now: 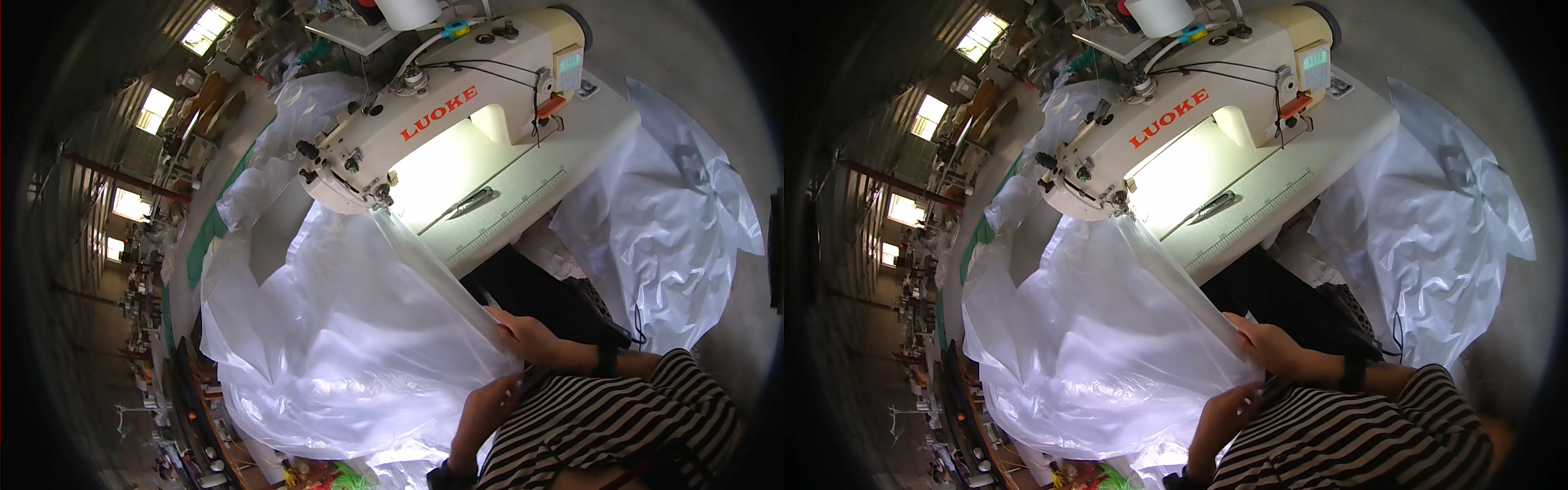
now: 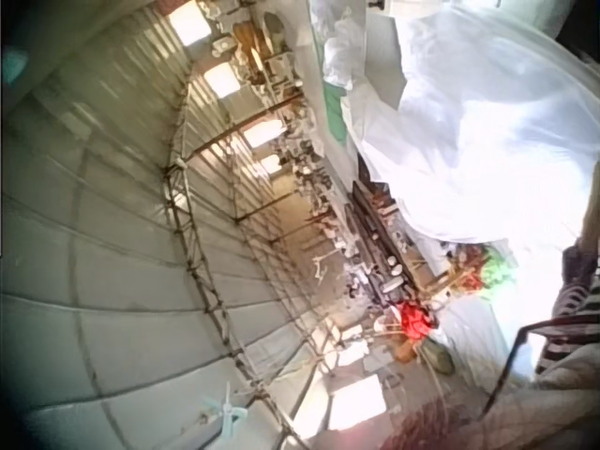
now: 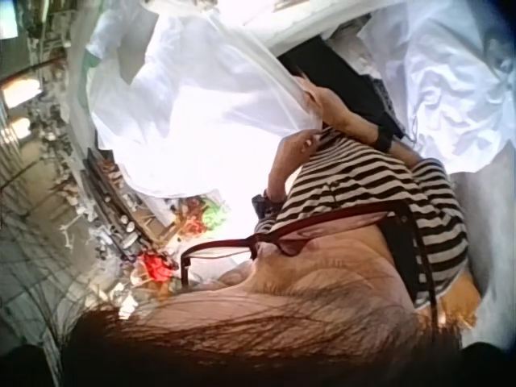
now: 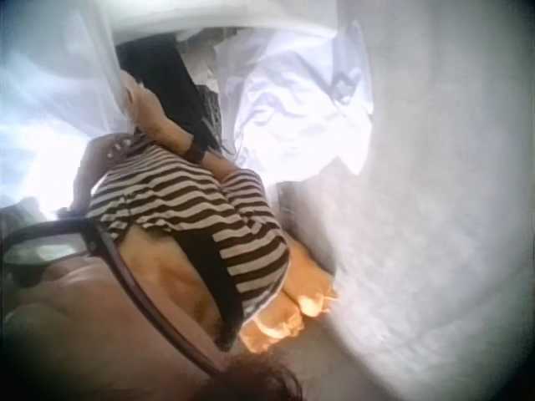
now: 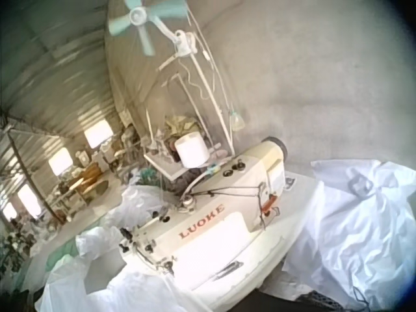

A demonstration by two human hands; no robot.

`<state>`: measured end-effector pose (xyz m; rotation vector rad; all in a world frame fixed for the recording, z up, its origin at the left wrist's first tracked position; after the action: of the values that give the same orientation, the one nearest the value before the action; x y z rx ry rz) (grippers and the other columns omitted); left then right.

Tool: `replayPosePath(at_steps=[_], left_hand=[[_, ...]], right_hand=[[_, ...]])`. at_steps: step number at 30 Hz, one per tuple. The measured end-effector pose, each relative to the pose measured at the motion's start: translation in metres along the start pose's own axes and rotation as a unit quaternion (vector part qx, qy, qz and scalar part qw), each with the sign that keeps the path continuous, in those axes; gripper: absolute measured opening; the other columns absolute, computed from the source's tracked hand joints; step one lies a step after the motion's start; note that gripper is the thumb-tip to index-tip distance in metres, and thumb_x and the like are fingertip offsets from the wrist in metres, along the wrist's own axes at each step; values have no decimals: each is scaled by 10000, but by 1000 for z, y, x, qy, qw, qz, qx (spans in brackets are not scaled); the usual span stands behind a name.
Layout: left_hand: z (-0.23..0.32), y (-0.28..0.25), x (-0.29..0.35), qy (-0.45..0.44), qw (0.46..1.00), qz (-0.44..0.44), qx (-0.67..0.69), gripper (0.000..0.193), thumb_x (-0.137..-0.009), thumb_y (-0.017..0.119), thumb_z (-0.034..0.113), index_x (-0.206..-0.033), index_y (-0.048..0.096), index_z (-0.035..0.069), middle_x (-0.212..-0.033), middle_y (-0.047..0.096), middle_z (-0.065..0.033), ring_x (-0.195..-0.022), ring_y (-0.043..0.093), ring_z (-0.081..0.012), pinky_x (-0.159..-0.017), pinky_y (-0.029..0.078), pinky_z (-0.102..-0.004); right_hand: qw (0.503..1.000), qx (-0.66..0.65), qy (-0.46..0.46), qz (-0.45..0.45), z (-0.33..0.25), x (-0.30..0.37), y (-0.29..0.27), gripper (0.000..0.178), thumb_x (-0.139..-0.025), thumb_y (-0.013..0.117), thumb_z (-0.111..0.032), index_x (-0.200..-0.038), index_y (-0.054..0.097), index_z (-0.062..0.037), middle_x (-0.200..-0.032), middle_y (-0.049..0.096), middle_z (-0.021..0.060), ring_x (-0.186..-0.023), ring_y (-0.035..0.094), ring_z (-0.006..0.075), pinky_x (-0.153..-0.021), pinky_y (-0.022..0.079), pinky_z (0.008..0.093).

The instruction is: Sewing together large sheets of white plastic or vinyl material using a Luoke industrial sewing machine.

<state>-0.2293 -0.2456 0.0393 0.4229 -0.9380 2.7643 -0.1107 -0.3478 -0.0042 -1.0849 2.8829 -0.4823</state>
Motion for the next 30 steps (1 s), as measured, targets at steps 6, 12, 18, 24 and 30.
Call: replayPosePath(at_steps=[6,12,18,24,30], left_hand=[[-20,-125,-19,72,917,356,-165,415,-843,692,21,-1244,586,20,-1233,624,-198,-1129,606,-380,-957,492,-410],[-114,-194,-90,-148,874,291,-360,535,-987,528,366,-1448,407,124,-1527,367,-148,-1422,301,-386,-1072,279,-657],[-153,-241,-134,-102,855,334,-383,596,-979,484,458,-1475,384,143,-1565,317,-124,-1448,256,-393,-1059,214,-724],[-164,-278,-172,-110,836,375,-386,601,-988,449,490,-1469,396,134,-1558,331,-125,-1444,266,-382,-1068,203,-716],[-172,-314,-206,-145,819,392,-394,598,-990,431,503,-1469,395,147,-1565,329,-95,-1449,272,-344,-1082,215,-692]], right_hand=[[911,375,-171,23,-27,5,8,612,-840,577,-119,-1405,419,53,-601,547,43,-433,553,141,-370,432,287],[854,490,-174,-6,-40,-33,34,588,-827,580,-107,-1374,466,75,-568,540,3,-398,507,100,-343,389,283],[848,510,-142,-37,-54,-106,36,578,-806,603,-129,-1301,473,140,-572,618,50,-446,604,187,-376,434,319],[902,412,-129,-7,-52,-180,13,409,-852,552,-123,-1188,545,108,-636,655,120,-540,672,279,-441,506,398],[917,376,-133,-1,-70,-204,-5,479,-920,535,-179,-1287,469,121,-709,663,170,-643,685,310,-491,520,394]])
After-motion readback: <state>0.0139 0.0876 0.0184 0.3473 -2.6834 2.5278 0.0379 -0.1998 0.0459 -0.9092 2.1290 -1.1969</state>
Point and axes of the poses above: each hand's wrist, its own x-axis away from the middle knuckle, its own y-axis out of the palm, z = x × y, the point moved 5 cm from there along -x, towards the middle knuckle
